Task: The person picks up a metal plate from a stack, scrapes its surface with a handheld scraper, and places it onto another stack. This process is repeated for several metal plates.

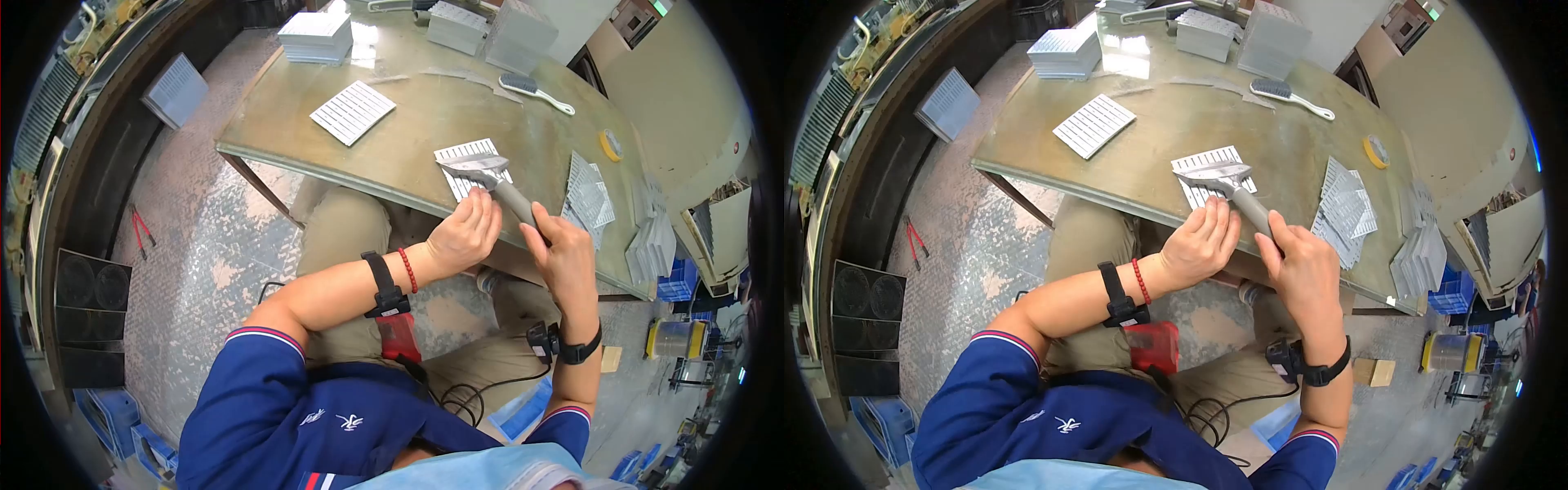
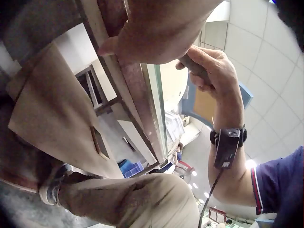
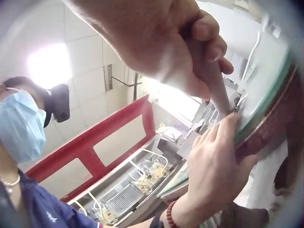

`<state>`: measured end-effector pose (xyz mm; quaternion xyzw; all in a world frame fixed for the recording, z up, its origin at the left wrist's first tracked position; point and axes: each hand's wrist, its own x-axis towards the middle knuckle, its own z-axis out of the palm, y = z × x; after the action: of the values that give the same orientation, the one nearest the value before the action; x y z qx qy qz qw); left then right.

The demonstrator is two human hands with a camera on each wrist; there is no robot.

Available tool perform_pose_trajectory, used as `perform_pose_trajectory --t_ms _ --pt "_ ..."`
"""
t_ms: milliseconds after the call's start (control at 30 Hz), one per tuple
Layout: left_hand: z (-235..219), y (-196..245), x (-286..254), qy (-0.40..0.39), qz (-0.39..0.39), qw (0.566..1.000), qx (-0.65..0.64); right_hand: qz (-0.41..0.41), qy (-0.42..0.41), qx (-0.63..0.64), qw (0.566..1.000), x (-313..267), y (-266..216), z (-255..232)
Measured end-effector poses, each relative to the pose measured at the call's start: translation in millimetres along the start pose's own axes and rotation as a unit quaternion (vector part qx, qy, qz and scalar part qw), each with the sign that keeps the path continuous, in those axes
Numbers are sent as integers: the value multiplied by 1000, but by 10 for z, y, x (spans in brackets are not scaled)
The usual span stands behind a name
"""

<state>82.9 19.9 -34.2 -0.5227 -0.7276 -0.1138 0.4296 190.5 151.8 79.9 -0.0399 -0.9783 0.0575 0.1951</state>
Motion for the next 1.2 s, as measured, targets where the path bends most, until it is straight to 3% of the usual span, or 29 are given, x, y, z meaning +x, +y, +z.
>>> perform_pose_trajectory --t_ms 167,333,867,1067,1167,1200 --pt "24 23 -4 -3 5 1000 -20 6 37 -9 999 26 29 159" --pt "-9 -9 7 -8 7 1000 -15 28 16 -70 997 148 113 206" --pt "5 16 9 -11 -4 1000 -21 82 6 -50 995 49 43 110" --pt "-25 -3 18 -26 8 999 -19 85 29 -64 994 299 214 258" --pt "-77 -65 27 -38 12 998 -54 103 49 -30 993 336 346 208" --pt "-148 -124 41 -71 7 993 -94 127 75 38 988 287 386 152"
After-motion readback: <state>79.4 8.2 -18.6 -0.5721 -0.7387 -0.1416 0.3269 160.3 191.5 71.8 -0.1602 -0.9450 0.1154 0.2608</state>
